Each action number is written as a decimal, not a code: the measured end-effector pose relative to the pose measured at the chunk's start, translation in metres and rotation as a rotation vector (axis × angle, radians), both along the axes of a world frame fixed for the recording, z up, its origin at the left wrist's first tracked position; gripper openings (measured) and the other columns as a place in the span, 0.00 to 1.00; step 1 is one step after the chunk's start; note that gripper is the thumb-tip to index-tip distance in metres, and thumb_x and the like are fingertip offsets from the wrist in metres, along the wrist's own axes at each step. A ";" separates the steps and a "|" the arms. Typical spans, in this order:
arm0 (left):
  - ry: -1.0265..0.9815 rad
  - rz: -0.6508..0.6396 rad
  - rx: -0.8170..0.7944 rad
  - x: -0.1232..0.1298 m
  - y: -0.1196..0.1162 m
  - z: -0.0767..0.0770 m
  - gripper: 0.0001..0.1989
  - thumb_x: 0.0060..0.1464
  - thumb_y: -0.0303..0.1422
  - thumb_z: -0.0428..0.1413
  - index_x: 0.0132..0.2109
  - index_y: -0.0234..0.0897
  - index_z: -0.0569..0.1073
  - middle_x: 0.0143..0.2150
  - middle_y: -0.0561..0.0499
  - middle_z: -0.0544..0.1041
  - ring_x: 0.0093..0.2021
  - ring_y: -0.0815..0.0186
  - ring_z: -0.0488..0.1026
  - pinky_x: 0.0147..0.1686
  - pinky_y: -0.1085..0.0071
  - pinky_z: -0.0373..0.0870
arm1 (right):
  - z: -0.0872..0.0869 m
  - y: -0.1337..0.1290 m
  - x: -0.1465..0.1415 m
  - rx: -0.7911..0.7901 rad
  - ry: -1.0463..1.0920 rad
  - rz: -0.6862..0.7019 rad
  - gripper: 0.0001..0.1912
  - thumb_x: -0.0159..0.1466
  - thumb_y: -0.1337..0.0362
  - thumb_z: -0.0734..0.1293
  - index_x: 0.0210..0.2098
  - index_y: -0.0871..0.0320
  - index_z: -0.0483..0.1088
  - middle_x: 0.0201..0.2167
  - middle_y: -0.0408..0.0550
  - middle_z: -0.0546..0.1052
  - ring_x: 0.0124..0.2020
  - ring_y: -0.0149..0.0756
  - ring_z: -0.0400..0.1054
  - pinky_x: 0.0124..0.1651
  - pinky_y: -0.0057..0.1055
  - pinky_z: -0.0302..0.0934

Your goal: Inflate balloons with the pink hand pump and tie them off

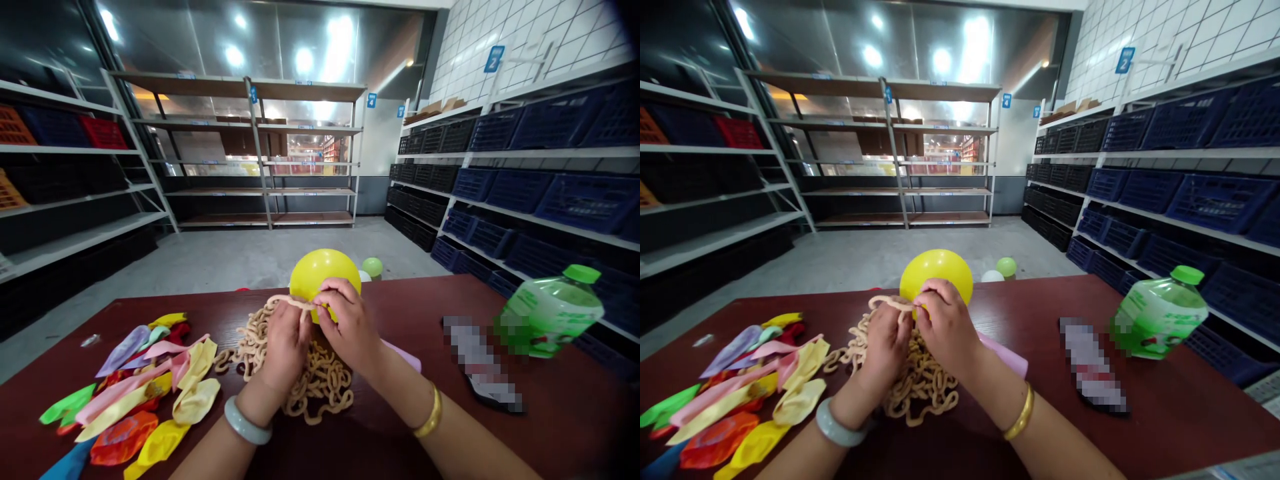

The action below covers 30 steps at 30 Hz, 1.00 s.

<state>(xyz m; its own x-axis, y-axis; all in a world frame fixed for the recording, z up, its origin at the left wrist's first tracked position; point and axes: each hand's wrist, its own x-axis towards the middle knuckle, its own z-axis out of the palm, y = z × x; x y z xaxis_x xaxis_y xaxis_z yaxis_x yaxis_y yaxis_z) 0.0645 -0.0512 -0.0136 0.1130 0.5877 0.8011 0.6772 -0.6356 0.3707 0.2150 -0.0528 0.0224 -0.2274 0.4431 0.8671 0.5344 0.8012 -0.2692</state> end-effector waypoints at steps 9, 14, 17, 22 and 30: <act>-0.351 -0.335 -0.318 0.004 0.003 0.002 0.16 0.64 0.41 0.49 0.31 0.37 0.69 0.30 0.51 0.71 0.32 0.65 0.66 0.35 0.70 0.64 | -0.001 0.004 0.008 0.089 -0.138 0.086 0.13 0.69 0.72 0.59 0.39 0.55 0.75 0.43 0.51 0.73 0.45 0.38 0.68 0.51 0.38 0.66; -0.337 -0.378 -0.347 0.002 0.007 0.002 0.15 0.61 0.42 0.51 0.31 0.37 0.70 0.29 0.50 0.72 0.31 0.64 0.66 0.34 0.69 0.65 | -0.004 0.011 0.014 0.103 -0.167 0.108 0.15 0.69 0.72 0.61 0.41 0.52 0.78 0.42 0.48 0.74 0.42 0.35 0.68 0.48 0.35 0.66; -0.311 -0.389 -0.329 0.000 0.009 0.003 0.14 0.61 0.39 0.52 0.30 0.37 0.70 0.29 0.50 0.73 0.31 0.64 0.67 0.36 0.68 0.65 | -0.007 0.013 0.016 0.127 -0.192 0.093 0.13 0.69 0.71 0.63 0.42 0.52 0.79 0.44 0.49 0.75 0.43 0.37 0.69 0.48 0.35 0.67; -0.251 -0.370 -0.302 -0.003 0.010 0.005 0.11 0.59 0.34 0.52 0.29 0.37 0.72 0.28 0.50 0.74 0.30 0.64 0.68 0.34 0.69 0.66 | -0.012 0.016 0.015 0.116 -0.224 0.049 0.13 0.69 0.68 0.64 0.49 0.50 0.77 0.48 0.48 0.77 0.48 0.38 0.70 0.53 0.37 0.68; -0.081 -0.291 -0.172 -0.006 0.011 0.009 0.10 0.60 0.32 0.50 0.32 0.38 0.72 0.30 0.49 0.75 0.33 0.63 0.70 0.36 0.68 0.65 | -0.014 0.013 0.011 0.095 -0.282 -0.028 0.13 0.70 0.69 0.62 0.50 0.57 0.74 0.51 0.54 0.74 0.48 0.41 0.70 0.53 0.41 0.69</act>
